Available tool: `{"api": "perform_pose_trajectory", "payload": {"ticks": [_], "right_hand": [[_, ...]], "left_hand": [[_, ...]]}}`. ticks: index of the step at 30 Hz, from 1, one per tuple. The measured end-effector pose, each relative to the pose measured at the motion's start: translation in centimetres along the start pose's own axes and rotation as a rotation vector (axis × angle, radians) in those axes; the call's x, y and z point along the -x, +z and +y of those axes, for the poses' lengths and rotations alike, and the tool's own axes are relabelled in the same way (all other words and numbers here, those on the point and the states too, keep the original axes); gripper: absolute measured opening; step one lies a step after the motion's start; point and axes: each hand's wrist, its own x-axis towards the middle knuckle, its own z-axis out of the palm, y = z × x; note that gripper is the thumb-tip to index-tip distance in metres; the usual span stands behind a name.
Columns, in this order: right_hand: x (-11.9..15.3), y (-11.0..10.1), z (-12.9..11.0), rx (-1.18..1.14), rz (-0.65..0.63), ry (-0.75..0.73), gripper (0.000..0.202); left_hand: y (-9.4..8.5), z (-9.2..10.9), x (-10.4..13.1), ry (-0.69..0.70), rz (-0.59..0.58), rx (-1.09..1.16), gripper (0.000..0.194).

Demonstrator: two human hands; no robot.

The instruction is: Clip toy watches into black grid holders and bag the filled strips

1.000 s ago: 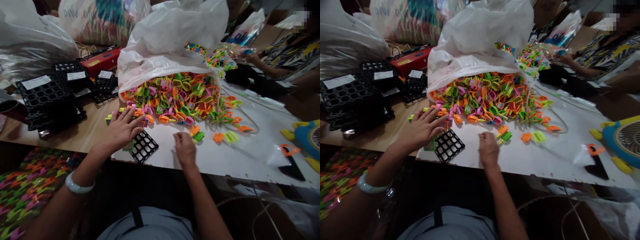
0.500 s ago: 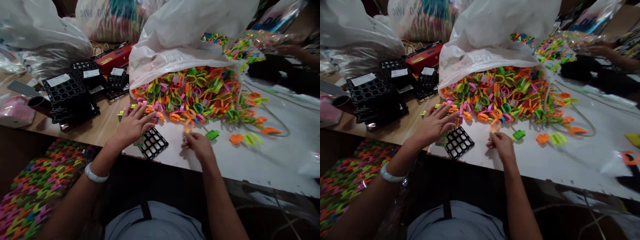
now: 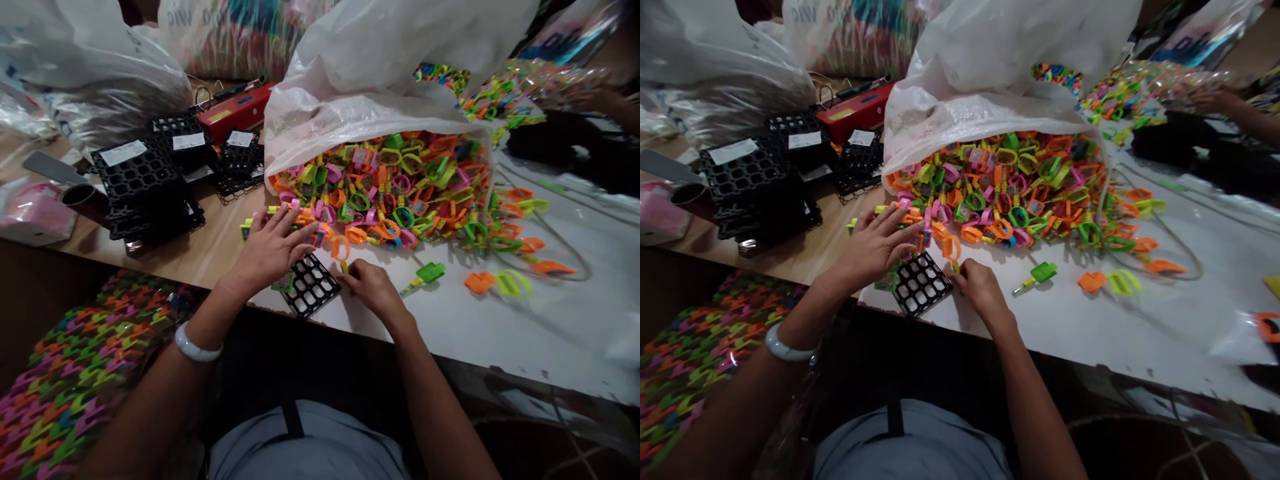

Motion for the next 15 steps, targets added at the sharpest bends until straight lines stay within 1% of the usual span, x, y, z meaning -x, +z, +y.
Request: {"api": "perform_pose_trajectory", "payload": {"ticks": [2,3,5,7,8,10,12,15], "right_hand": [[0.2,0.8,-0.6,-0.295,-0.004,0.003,0.017],[0.4,1.4,-1.1,-0.452,-0.040,-0.006,0.020],[0.7,2.9,-2.3,-0.721,-0.161,-0.041,0.027],[0.7,4.6,-3.5,-0.864,-0.241,-0.066,0.030],[0.5,5.4,-3.9,-0.885,-0.244,-0.073,0.030],[0.2,6.6,-4.4,-0.843,-0.208,-0.094,0.024],[-0.1,7.2,-4.3,-0.711,-0.142,-0.140,0.017],[-0.3,7.4,-3.9,-0.464,-0.045,-0.265,0.011]], "left_hand": [[0.0,0.0,0.0,0.007,0.000,0.010,0.049],[0.0,-0.1,0.0,0.010,0.000,0.014,0.049],[0.0,-0.1,0.0,0.013,-0.001,0.015,0.049],[0.0,0.0,0.0,0.011,-0.005,0.001,0.049],[-0.1,0.0,0.0,0.009,-0.006,-0.008,0.049],[-0.1,0.1,0.0,0.001,-0.005,-0.018,0.048],[-0.2,0.1,0.0,-0.005,-0.007,-0.017,0.047],[-0.2,0.1,0.0,-0.016,-0.024,-0.012,0.046]]}}
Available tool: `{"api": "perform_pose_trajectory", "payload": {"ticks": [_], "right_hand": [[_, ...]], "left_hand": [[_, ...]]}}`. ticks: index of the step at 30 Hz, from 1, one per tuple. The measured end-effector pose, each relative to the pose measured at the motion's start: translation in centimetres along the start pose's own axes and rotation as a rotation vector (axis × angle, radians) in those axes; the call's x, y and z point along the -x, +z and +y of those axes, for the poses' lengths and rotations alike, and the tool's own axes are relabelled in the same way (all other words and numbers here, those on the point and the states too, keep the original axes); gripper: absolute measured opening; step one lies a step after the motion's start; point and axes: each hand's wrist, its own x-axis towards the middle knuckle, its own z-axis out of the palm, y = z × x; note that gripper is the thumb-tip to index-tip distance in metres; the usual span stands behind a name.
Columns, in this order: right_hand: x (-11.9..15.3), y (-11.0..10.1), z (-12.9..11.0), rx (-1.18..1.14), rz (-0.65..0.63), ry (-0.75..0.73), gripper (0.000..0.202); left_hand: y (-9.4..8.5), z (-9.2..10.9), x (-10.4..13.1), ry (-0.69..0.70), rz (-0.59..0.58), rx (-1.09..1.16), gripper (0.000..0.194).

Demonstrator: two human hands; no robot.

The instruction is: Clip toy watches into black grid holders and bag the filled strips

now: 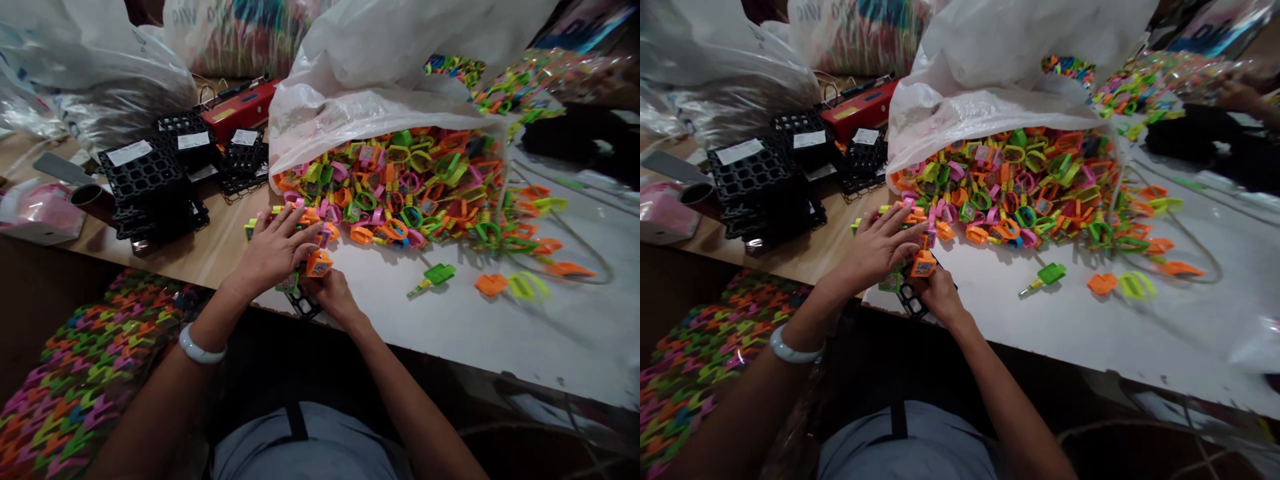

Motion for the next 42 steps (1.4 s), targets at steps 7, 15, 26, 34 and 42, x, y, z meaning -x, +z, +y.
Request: {"api": "perform_pose_trajectory", "payload": {"ticks": [7,15,26,34,42], "right_hand": [[-0.2,0.8,-0.4,0.415,-0.058,-0.111,0.023],[0.0,1.8,-0.9,0.533,-0.059,-0.039,0.027],[0.2,2.1,-1.9,0.523,-0.089,0.012,0.033],[1.6,0.0,-1.1,0.252,0.082,-0.014,0.021],[5.8,-16.1,4.0,0.719,0.574,0.782,0.047]], "left_hand": [[-0.3,-0.3,0.0,-0.014,-0.041,0.019,0.048],[-1.3,0.4,0.0,-0.031,-0.121,0.041,0.056],[-0.7,0.0,0.7,0.021,-0.089,-0.024,0.056],[-0.3,0.3,0.4,0.002,-0.023,-0.039,0.051],[-1.6,2.0,-0.5,-0.031,-0.075,-0.071,0.056]]}}
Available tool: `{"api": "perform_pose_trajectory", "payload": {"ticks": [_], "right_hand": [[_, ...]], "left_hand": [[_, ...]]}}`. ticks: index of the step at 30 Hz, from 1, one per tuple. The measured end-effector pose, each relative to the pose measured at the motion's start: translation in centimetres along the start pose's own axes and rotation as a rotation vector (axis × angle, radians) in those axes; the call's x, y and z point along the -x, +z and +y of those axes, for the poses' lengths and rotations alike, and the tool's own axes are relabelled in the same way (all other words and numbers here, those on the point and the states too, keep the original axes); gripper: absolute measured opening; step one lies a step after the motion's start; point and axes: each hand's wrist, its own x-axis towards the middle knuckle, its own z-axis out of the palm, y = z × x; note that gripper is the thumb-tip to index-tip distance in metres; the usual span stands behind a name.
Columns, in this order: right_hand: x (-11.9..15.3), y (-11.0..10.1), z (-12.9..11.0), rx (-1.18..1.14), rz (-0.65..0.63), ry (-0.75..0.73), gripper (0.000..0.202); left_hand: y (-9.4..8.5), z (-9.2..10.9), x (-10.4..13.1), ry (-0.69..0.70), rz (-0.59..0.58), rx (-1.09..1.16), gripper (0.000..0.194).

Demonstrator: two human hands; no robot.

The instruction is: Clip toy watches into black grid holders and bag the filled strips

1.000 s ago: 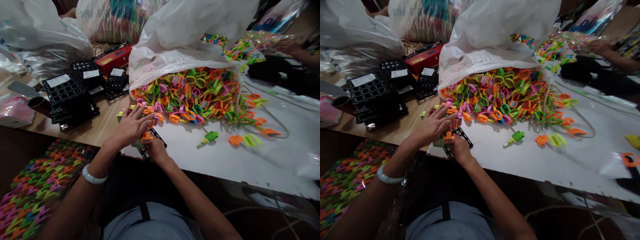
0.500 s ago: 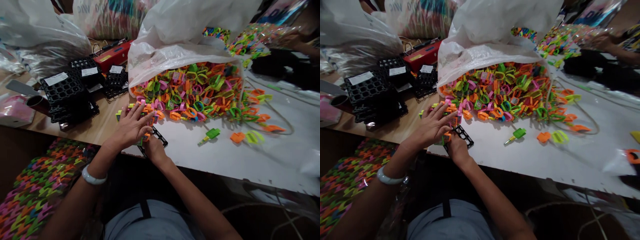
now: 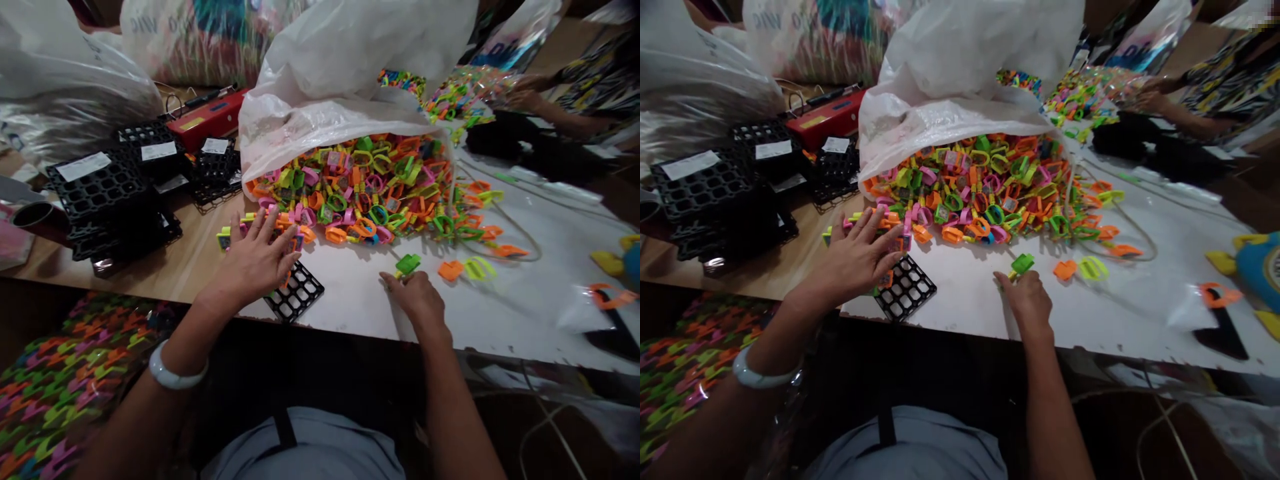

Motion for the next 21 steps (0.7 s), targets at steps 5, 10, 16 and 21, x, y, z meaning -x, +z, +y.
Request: {"api": "perform_pose_trajectory", "payload": {"ticks": [5,10,16,21], "right_hand": [[1.4,0.3,-0.8,-0.423,-0.140,-0.169,0.026],[6.4,3.9,-8.0,-1.086,-0.722,-0.397,0.041],[7.9,8.5,-12.0,-0.992,-0.832,-0.517,0.018],[7.7,8.4,-11.1,-0.734,-0.636,-0.744,0.018]], "left_hand": [[0.4,0.8,-1.4,-0.040,-0.041,0.014,0.064],[1.1,0.4,-1.4,-0.032,-0.042,0.009,0.059],[0.6,0.4,-1.1,-0.034,-0.064,0.003,0.055],[0.8,0.5,-1.2,-0.037,-0.058,0.005,0.056]]}}
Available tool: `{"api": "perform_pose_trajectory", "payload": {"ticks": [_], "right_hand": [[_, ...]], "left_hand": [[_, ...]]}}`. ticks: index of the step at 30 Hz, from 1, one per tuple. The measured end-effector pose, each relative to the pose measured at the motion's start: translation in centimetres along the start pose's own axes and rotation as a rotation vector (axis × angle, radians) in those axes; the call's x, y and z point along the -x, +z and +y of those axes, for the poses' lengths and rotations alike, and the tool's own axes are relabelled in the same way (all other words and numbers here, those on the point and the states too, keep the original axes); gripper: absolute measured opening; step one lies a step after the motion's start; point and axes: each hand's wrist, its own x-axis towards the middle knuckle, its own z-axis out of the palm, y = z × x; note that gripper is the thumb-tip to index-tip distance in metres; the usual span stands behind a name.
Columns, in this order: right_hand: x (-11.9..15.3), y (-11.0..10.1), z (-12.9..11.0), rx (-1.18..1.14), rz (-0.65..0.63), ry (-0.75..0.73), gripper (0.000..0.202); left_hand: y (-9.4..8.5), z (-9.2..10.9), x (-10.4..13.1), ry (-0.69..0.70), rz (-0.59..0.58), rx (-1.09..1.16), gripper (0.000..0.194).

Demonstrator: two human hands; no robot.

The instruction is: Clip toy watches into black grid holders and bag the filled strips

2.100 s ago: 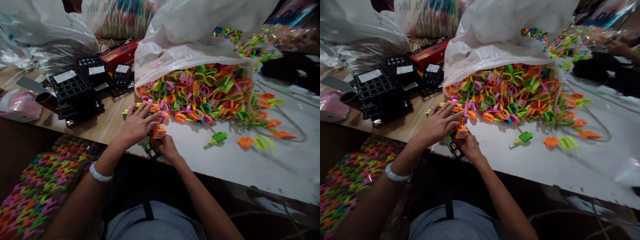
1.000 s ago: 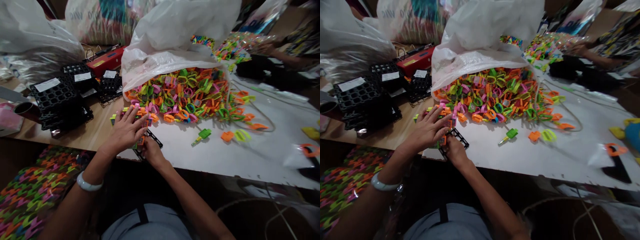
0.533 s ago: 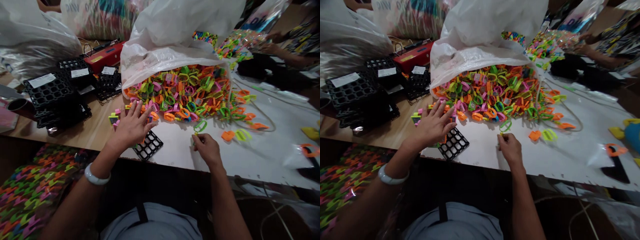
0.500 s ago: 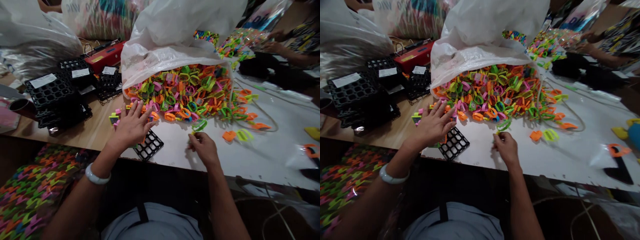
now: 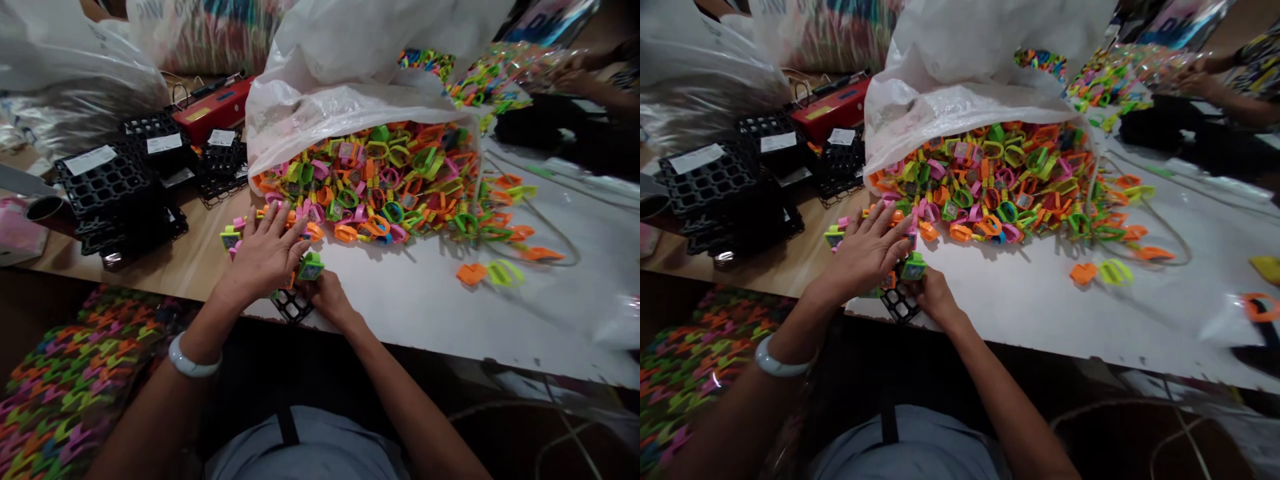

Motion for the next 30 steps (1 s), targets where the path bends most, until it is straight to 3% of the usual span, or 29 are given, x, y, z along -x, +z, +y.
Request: {"api": "perform_pose_trajectory", "payload": {"ticks": [4,8,10,13,14,16,18,21,25,27,30], "right_hand": [[-0.2,0.8,-1.4,0.286,0.005,-0.127,0.033],[-0.9,0.1,-1.6,0.303,-0.088,-0.171,0.033],[-1.4,-1.9,-0.9,0.272,0.028,-0.188,0.026],[-2.2,-6.0,0.8,0.443,0.471,-0.088,0.024],[-2.4,-7.3,1.4,0.543,0.564,-0.028,0.023],[-2.6,-9.3,2.4,0.693,0.588,0.047,0.020],[-2.3,-10.0,2.9,0.704,0.521,0.031,0.014],[-1.5,-8.8,2.4,0.389,0.413,-0.025,0.015],[-1.2,-4.3,0.9,-0.226,0.157,-0.001,0.034],[-1.6,-2.2,0.5,-0.338,0.069,-0.005,0.035],[-2.0,-0.8,0.7,-0.262,0.032,-0.003,0.022]], "left_hand": [[0.2,-0.1,0.0,-0.002,0.044,0.024,0.061],[0.3,-0.3,0.0,-0.002,0.050,-0.005,0.059],[0.4,-0.5,0.0,-0.003,0.046,-0.014,0.056],[0.5,-0.6,-0.1,0.000,0.059,-0.005,0.055],[0.6,-0.7,-0.1,0.000,0.060,-0.002,0.055],[0.6,-0.7,-0.1,-0.002,0.057,0.003,0.055],[0.6,-0.7,0.0,-0.003,0.050,0.004,0.055],[0.5,-0.7,0.3,0.020,0.032,-0.001,0.054],[0.2,-0.7,0.5,0.043,0.018,-0.007,0.054],[0.2,-0.8,0.5,0.043,0.020,-0.004,0.054],[0.3,-0.8,0.4,0.046,0.024,-0.003,0.053]]}}
